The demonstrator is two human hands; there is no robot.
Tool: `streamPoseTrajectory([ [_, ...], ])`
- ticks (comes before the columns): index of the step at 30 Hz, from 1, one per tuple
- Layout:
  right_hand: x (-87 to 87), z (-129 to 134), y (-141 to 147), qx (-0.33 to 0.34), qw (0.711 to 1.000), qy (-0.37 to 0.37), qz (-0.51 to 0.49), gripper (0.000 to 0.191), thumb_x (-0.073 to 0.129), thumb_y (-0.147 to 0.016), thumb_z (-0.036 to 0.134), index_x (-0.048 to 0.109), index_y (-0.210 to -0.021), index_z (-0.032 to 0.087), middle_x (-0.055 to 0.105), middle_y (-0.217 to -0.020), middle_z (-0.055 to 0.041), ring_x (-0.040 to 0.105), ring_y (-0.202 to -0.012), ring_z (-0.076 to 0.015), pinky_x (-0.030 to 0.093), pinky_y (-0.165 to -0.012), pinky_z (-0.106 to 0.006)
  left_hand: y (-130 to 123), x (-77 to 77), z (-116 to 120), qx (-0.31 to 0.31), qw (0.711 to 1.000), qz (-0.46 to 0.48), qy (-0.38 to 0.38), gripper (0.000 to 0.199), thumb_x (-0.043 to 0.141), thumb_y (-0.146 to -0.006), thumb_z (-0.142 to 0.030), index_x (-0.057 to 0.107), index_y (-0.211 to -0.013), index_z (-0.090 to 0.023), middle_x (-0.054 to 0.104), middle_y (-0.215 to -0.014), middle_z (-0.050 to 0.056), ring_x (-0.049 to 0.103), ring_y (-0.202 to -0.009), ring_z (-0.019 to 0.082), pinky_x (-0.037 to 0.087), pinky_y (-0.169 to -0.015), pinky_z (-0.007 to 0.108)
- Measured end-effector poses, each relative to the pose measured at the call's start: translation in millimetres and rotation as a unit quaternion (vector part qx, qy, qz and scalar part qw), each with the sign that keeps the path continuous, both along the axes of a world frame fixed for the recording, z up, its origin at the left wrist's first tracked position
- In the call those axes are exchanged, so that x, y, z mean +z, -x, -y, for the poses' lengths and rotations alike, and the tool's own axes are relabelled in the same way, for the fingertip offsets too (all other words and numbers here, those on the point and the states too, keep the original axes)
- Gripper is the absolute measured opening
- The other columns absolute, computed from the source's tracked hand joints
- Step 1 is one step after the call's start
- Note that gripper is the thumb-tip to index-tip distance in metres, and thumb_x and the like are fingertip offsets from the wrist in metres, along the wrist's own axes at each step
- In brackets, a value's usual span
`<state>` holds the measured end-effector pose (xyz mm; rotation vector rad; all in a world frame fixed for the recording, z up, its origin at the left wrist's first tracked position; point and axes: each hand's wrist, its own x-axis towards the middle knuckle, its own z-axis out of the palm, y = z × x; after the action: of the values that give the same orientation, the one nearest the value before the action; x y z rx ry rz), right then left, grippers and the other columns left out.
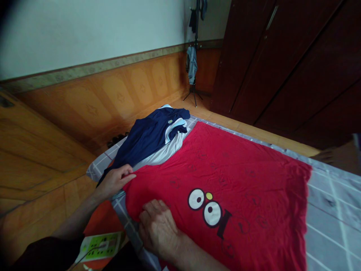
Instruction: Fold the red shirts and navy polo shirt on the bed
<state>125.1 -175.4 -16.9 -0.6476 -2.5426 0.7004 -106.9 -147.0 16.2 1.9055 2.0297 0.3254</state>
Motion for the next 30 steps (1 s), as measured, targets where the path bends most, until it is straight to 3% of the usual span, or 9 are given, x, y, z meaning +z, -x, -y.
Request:
streamPoseTrajectory([
  [5, -1.1, 2, -2, 0.031, 0.999, -0.009, 0.025, 0.008, 0.05, -0.085, 0.023, 0.056, -0.087, 0.018, 0.058, -0.102, -0.0051, 0.05, -0.097, -0.0192, 0.036, -0.091, -0.033, 3, 7.5, -12, -0.037, 0.997, -0.052, -0.034, 0.013, 0.047, -0.089, -0.032, 0.056, -0.087, -0.022, 0.062, -0.088, 0.0, 0.06, -0.083, 0.018, 0.041, -0.073, 0.027],
  [9, 2.4, 4, -5, 0.073, 0.995, -0.043, 0.048, 0.013, 0.051, -0.087, 0.027, 0.057, -0.094, 0.018, 0.056, -0.118, -0.0069, 0.046, -0.113, -0.0219, 0.032, -0.101, -0.035, -24, 13.4, -29, -0.07, 0.992, -0.027, -0.105, 0.017, 0.043, -0.091, -0.03, 0.057, -0.091, -0.021, 0.061, -0.095, 0.003, 0.057, -0.094, 0.018, 0.041, -0.085, 0.028],
  [14, 4.5, 4, -3, 0.142, 0.985, -0.088, 0.051, 0.03, 0.051, -0.089, 0.038, 0.056, -0.11, 0.018, 0.055, -0.125, -0.0087, 0.047, -0.115, -0.0224, 0.037, -0.1, -0.034, -63, 4.7, -57, -0.172, 0.982, 0.033, -0.074, 0.016, 0.051, -0.087, -0.029, 0.059, -0.099, -0.02, 0.061, -0.099, 0.005, 0.053, -0.1, 0.021, 0.037, -0.092, 0.033],
  [19, -2.6, 3, 3, 0.176, 0.976, -0.115, 0.048, 0.034, 0.051, -0.089, 0.041, 0.055, -0.112, 0.016, 0.058, -0.121, -0.0068, 0.049, -0.114, -0.0216, 0.039, -0.1, -0.031, -68, -3.8, -81, -0.153, 0.984, 0.092, 0.009, 0.013, 0.057, -0.078, -0.029, 0.052, -0.072, -0.019, 0.053, -0.068, -0.002, 0.05, -0.068, 0.015, 0.039, -0.067, 0.026],
  [23, -2.0, 1, 4, 0.175, 0.976, -0.119, 0.047, 0.029, 0.053, -0.088, 0.041, 0.059, -0.102, 0.016, 0.06, -0.115, -0.0052, 0.051, -0.111, -0.0205, 0.041, -0.099, -0.03, -62, -7.0, -93, -0.136, 0.983, 0.115, 0.04, 0.011, 0.055, -0.075, -0.027, 0.048, -0.075, -0.019, 0.052, -0.068, -0.004, 0.05, -0.064, 0.012, 0.038, -0.059, 0.022],
  [30, 7.0, 0, -1, 0.182, 0.975, -0.115, 0.057, 0.034, 0.056, -0.087, 0.042, 0.06, -0.107, 0.015, 0.057, -0.123, -0.0067, 0.047, -0.116, -0.0212, 0.04, -0.101, -0.032, -52, -8.4, -92, -0.084, 0.991, 0.081, 0.067, 0.02, 0.058, -0.075, -0.037, 0.055, -0.083, -0.019, 0.057, -0.067, -0.002, 0.053, -0.064, 0.016, 0.033, -0.058, 0.024],
])
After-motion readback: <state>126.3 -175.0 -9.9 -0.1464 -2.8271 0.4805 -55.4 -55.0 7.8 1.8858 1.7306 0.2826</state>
